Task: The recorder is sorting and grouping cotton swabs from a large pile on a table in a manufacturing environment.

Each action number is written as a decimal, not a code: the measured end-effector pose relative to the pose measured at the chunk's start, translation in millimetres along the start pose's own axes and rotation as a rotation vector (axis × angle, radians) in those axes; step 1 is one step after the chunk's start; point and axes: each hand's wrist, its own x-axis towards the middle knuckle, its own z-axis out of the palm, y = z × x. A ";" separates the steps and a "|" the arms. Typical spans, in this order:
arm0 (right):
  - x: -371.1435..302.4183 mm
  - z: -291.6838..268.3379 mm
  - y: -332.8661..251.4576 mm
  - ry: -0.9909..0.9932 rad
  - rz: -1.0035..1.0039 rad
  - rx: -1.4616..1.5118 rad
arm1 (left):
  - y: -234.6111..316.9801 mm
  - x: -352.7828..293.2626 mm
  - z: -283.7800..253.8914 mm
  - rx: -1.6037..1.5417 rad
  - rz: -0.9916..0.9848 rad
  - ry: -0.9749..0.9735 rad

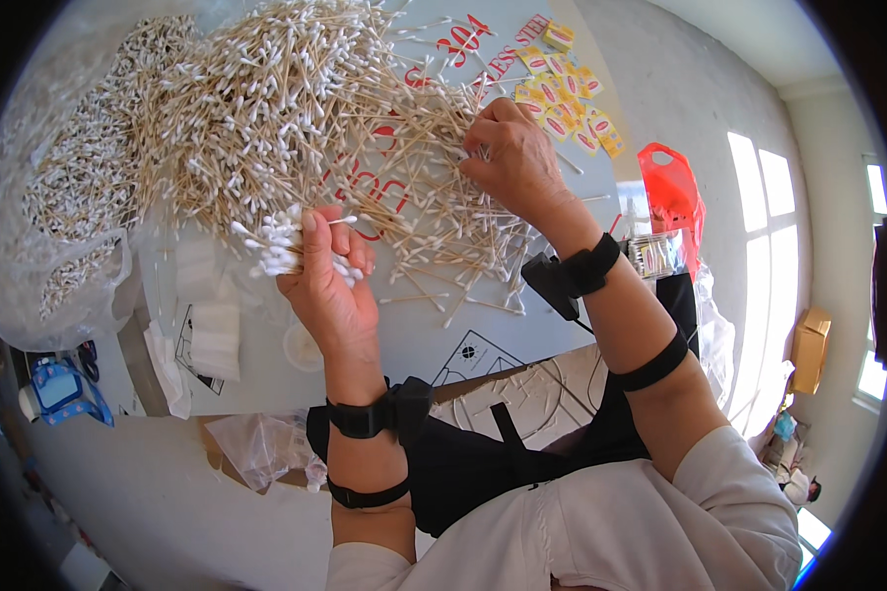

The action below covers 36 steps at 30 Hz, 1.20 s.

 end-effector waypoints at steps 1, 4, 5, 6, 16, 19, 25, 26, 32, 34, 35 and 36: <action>-0.9 1.0 -1.5 -0.008 -0.001 0.004 | 0.7 0.1 -0.6 0.005 -0.001 -0.001; -2.3 -0.2 -2.5 -0.124 0.011 0.143 | -0.2 0.5 -4.3 0.016 -0.007 -0.009; -2.2 0.3 -0.6 -0.125 0.010 0.143 | 0.0 0.4 -3.8 0.015 -0.007 -0.009; -1.5 1.6 2.0 -0.072 0.029 0.180 | 0.5 0.0 -3.0 0.018 -0.009 -0.004; 1.2 14.3 -10.3 -0.010 0.018 0.143 | -3.7 -0.4 -2.3 0.023 -0.039 -0.010; 5.0 7.1 -6.5 -0.045 0.183 0.470 | -2.5 -0.1 -4.4 0.024 -0.038 -0.047; -6.5 -23.4 -27.3 0.148 -0.084 0.186 | -10.9 -0.8 0.6 0.263 0.163 -0.123; -9.4 -28.1 -32.6 0.148 -0.084 0.186 | -11.8 -1.8 2.0 0.263 0.163 -0.123; -29.1 -34.4 -69.6 -0.153 -0.174 0.403 | -13.1 -8.7 5.1 0.656 0.316 -0.266; -36.8 -25.0 -72.5 -0.119 -0.121 0.469 | -16.8 -12.5 9.1 0.643 0.351 -0.271; -38.7 -22.4 -72.3 -0.086 -0.067 0.534 | -14.9 -14.9 12.3 0.614 0.309 -0.268; -38.6 -23.4 -69.8 -0.085 -0.067 0.534 | -15.6 -14.1 12.0 0.614 0.309 -0.269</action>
